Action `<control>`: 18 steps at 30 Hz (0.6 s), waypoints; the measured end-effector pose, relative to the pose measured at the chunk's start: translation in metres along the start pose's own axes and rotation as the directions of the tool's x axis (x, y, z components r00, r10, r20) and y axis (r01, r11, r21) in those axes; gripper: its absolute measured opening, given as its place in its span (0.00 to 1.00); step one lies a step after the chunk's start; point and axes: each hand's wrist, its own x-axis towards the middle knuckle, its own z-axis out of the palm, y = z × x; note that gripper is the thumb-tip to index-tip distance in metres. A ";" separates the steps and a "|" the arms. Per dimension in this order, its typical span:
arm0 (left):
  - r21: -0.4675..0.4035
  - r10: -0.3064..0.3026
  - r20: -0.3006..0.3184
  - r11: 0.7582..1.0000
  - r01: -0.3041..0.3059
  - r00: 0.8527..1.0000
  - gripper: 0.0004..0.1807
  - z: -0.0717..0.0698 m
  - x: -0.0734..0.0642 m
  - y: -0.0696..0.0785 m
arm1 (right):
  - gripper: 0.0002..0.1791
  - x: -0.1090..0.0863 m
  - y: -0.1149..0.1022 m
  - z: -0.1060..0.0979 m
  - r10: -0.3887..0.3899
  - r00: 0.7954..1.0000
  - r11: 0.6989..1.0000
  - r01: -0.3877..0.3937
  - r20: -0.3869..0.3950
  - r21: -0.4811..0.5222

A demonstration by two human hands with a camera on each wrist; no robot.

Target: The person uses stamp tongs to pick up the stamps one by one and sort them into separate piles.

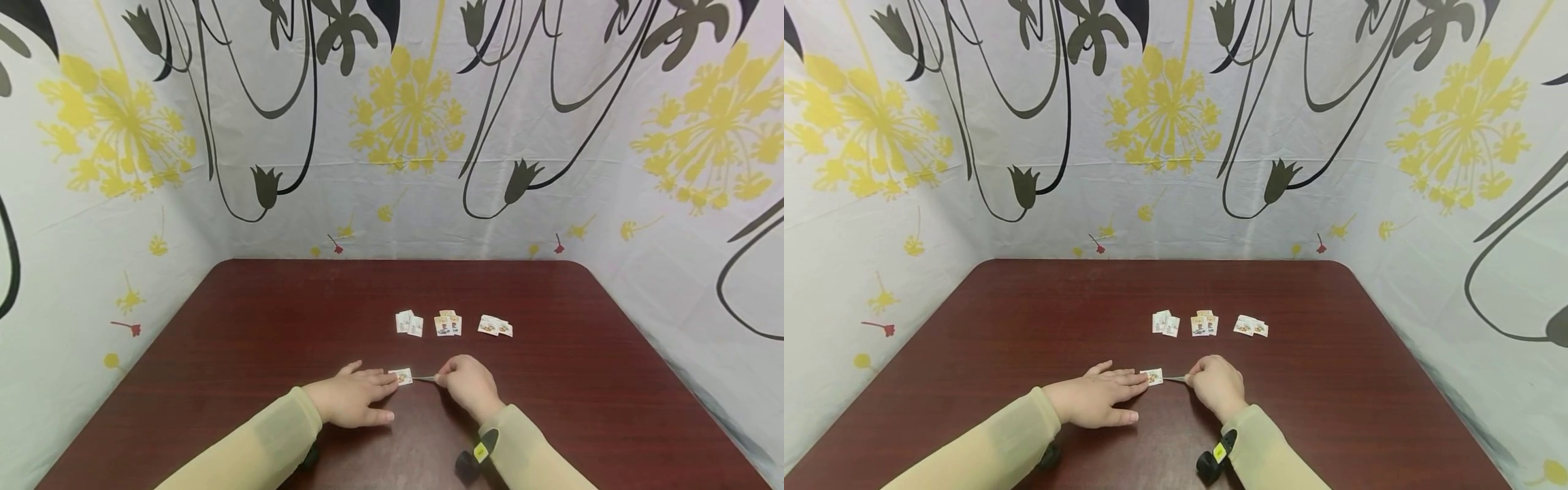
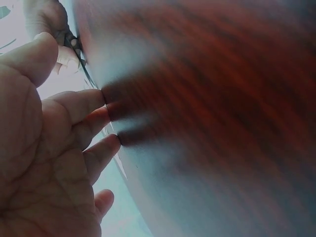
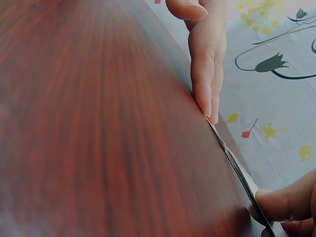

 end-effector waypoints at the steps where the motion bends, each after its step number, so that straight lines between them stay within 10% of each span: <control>1: -0.003 0.000 0.001 1.000 0.000 1.000 0.36 0.000 0.000 0.000 | 0.07 0.000 0.000 0.000 0.001 1.000 1.000 -0.001 0.000 0.004; 18: -0.002 0.001 -0.003 1.000 -0.001 1.000 0.34 -0.004 -0.001 -0.004 | 0.07 -0.001 0.000 0.000 -0.004 1.000 1.000 0.004 -0.002 0.009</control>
